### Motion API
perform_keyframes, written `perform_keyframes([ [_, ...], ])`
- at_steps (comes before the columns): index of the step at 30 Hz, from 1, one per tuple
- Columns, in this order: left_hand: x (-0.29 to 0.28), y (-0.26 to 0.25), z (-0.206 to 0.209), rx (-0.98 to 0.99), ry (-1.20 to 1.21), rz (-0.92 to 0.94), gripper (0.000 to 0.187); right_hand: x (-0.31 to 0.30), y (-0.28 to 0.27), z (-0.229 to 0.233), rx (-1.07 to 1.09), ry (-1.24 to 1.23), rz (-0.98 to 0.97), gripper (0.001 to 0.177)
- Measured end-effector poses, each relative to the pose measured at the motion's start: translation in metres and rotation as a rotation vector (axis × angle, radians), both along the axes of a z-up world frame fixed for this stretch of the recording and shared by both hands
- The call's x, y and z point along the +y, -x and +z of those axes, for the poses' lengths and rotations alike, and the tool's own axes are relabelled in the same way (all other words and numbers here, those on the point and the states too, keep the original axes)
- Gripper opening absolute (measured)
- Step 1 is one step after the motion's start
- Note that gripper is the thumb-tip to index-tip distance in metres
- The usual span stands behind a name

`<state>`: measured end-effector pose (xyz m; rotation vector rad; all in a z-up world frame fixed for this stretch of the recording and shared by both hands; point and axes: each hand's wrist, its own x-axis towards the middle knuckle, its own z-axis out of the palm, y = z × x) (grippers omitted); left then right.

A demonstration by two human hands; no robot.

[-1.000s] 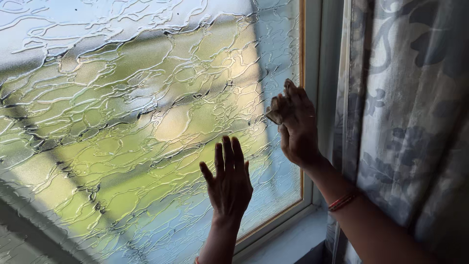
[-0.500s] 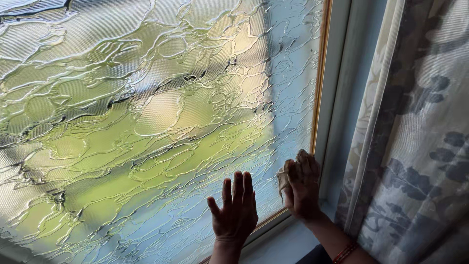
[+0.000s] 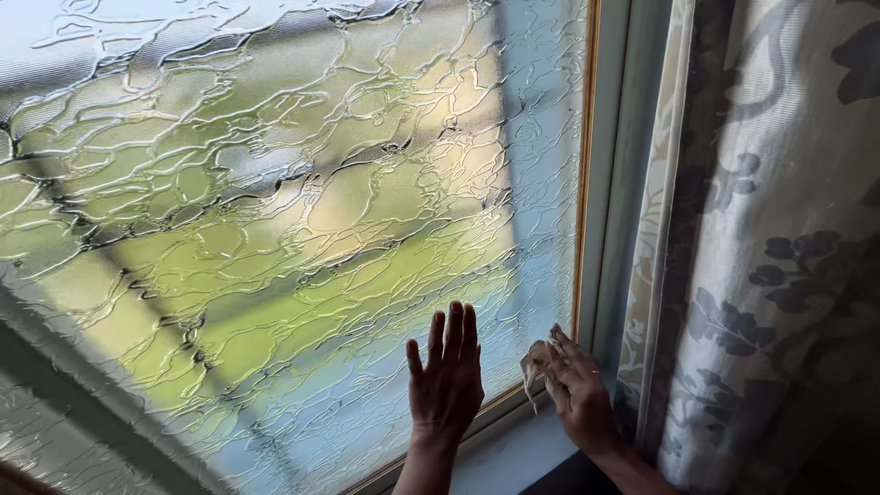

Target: The person wipes the textured glass of a window and its frame with a cloth. They systematically clean the vertical and horizontal sections of the frame and the glass surface, moving the cloth in various directions to cover the area.

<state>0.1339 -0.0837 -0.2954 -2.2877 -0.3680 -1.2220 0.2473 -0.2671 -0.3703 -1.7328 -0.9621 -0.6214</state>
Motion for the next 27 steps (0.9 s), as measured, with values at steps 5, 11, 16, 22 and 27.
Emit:
perform_keyframes([
  [5,0.001,0.035,0.020,0.050,0.182,-0.113,0.067,0.003,-0.003,0.113,-0.133,-0.230,-0.054,0.037],
  [11,0.048,0.065,0.053,-0.193,0.191,-0.040,0.069,0.060,0.008,0.255,-0.520,-0.334,-0.083,0.042],
  [16,0.066,0.065,0.022,-0.118,0.147,0.083,0.070,0.107,0.032,0.246,-0.676,-0.235,-0.145,0.055],
  [22,0.075,0.058,-0.009,-0.110,0.058,0.154,0.068,0.117,0.035,0.150,-0.737,-0.063,-0.169,0.062],
  [27,0.075,0.059,-0.007,-0.121,0.043,0.154,0.068,0.111,0.035,0.048,-0.770,0.115,-0.054,0.065],
])
